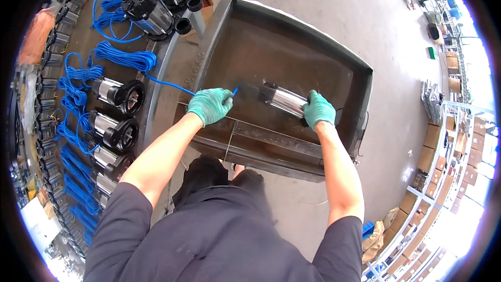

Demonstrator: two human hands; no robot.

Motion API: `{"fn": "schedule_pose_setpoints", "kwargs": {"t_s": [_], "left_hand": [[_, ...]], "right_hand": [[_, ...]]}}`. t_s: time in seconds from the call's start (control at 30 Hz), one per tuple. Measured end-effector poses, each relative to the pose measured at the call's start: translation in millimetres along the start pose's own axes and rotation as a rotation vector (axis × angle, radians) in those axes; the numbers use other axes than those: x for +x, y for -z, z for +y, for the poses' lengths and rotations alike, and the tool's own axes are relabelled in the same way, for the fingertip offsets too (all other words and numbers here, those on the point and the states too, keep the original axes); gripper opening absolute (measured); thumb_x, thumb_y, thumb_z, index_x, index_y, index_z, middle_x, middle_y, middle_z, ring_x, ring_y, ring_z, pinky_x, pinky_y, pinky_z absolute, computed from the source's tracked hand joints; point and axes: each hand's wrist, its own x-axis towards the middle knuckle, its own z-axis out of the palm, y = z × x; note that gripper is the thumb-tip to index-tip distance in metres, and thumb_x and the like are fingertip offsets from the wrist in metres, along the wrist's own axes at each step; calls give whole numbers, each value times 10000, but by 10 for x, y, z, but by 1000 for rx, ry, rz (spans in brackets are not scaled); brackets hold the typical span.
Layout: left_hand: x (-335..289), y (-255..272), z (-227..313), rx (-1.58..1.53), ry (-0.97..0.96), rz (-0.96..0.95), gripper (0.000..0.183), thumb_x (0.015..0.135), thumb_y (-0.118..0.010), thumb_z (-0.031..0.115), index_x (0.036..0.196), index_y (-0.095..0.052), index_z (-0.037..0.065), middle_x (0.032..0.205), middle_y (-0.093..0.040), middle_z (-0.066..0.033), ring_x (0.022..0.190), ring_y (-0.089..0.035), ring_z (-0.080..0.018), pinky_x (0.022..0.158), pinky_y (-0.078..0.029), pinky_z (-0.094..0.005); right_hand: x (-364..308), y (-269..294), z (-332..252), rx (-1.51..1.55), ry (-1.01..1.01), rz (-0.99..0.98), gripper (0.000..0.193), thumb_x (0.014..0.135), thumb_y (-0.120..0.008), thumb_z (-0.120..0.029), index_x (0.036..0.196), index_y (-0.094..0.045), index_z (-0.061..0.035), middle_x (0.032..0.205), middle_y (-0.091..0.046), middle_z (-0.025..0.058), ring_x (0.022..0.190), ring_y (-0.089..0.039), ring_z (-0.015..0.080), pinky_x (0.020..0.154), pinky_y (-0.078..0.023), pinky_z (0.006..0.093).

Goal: The person cleans a submersible pump component by immersing it in a tank of liquid and wiping it with a gloved hand. They lift the component out, inspect different sides, and then place it on a production line with several other similar units.

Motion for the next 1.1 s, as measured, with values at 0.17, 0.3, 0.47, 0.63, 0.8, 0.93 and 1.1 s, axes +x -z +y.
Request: {"fn": "schedule_pose_setpoints", "kwargs": {"t_s": [0.17,0.3,0.47,0.63,0.8,0.93,1.1], "left_hand": [[61,21,65,36,72,-90,333,991,-577,341,1170,-760,129,1124,-758,-144,1020,-720,-374,925,-572,-488],[84,19,88,69,151,-111,364,996,-560,350,1196,-749,111,1174,-750,-158,1057,-714,-377,951,-568,-485],[130,-15,120,87,186,-98,408,1000,-545,347,1248,-722,76,1226,-736,-170,1104,-702,-382,987,-556,-485],[139,-31,104,98,250,-151,443,1009,-524,357,1287,-704,61,1279,-718,-177,1144,-688,-385,1017,-543,-487],[141,17,205,106,281,-158,404,1014,-519,359,1241,-720,93,1210,-736,-195,1118,-691,-404,987,-549,-500],[151,-6,208,115,285,-143,380,1015,-527,354,1229,-726,111,1156,-745,-201,1083,-692,-423,966,-548,-516],[137,-29,275,135,290,-94,362,1020,-544,349,1229,-728,118,1142,-747,-209,1073,-692,-427,961,-547,-521]], "right_hand": [[190,-400,-35,78,42,134,322,927,-700,-268,1207,-640,-121,1252,-668,150,1083,-699,399,907,-576,508],[316,-557,-105,122,69,175,314,921,-708,-259,1196,-641,-122,1251,-656,153,1062,-699,413,880,-580,526],[340,-708,-145,129,52,209,355,931,-690,-252,1251,-622,-114,1318,-622,170,997,-711,434,838,-586,549],[-98,-445,-113,282,99,300,354,941,-654,-247,1267,-620,-112,1339,-607,173,1005,-700,443,846,-580,544],[-622,-477,732,378,90,474,222,954,-652,-161,1170,-655,-109,1117,-691,135,945,-713,390,805,-594,469],[-791,-725,1480,440,16,492,160,985,-651,-135,1139,-664,-95,1072,-714,144,894,-710,368,807,-579,431],[-745,-869,1528,456,-361,416,241,1009,-637,-321,1071,-695,-96,941,-748,178,874,-714,410,797,-563,477]]}}
